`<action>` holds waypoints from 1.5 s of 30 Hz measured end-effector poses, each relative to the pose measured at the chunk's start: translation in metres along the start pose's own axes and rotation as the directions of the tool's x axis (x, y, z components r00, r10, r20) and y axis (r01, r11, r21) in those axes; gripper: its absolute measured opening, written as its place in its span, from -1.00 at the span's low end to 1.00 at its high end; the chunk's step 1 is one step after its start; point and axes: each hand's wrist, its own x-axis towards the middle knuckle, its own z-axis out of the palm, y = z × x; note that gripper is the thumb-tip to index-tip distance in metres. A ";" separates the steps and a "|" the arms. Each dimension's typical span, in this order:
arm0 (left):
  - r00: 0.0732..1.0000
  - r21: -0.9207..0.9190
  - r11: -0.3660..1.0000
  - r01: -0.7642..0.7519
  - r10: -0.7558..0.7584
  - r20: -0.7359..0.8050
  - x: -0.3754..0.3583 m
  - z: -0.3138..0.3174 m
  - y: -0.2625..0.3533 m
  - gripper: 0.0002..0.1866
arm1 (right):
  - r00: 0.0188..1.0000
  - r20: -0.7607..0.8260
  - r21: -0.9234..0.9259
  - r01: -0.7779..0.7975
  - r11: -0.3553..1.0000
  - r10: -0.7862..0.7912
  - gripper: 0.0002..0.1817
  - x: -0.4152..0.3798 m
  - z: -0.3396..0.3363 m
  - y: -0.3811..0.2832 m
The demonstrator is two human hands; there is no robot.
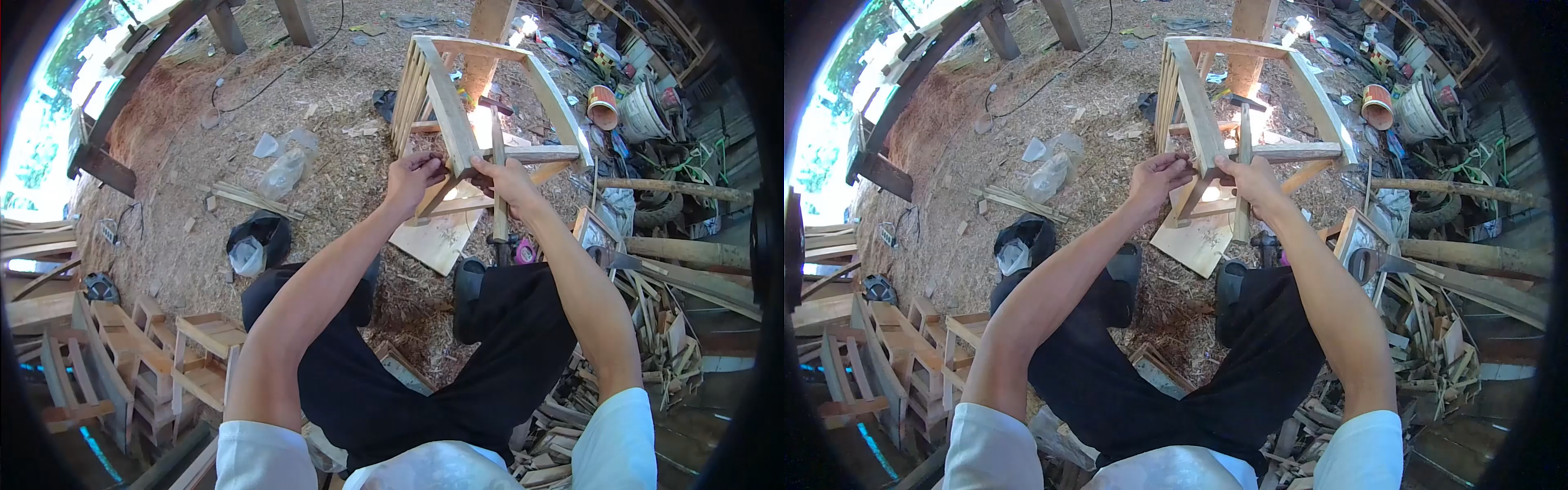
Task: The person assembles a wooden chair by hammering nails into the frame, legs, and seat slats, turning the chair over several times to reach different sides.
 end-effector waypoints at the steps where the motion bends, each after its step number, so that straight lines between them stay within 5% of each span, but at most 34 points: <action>1: 1.000 0.007 1.000 -0.019 0.019 -0.003 0.000 0.000 0.000 -0.75 | 1.000 -0.003 0.007 0.002 1.000 -0.002 -0.65 0.000 0.000 0.000; 4: 0.999 -0.013 0.999 -0.049 0.050 0.013 0.001 0.003 0.005 -0.75 | 1.000 0.016 0.026 0.006 1.000 -0.006 -0.65 -0.001 0.001 0.000; 16: 0.956 0.478 0.829 -0.290 0.278 0.099 -0.012 0.020 0.032 -0.80 | 0.999 0.023 -0.038 -0.023 0.999 0.024 -0.72 0.000 0.000 0.000; 31: 0.885 0.550 0.696 -0.462 0.405 0.231 -0.007 0.017 0.037 -0.81 | 1.000 -0.002 0.024 0.020 1.000 -0.020 -0.62 0.003 -0.001 0.005; 45: 0.903 0.530 0.732 -0.428 0.362 0.231 0.004 0.013 0.037 -0.84 | 0.999 -0.028 -0.066 0.024 0.998 -0.025 -0.63 0.018 -0.008 0.017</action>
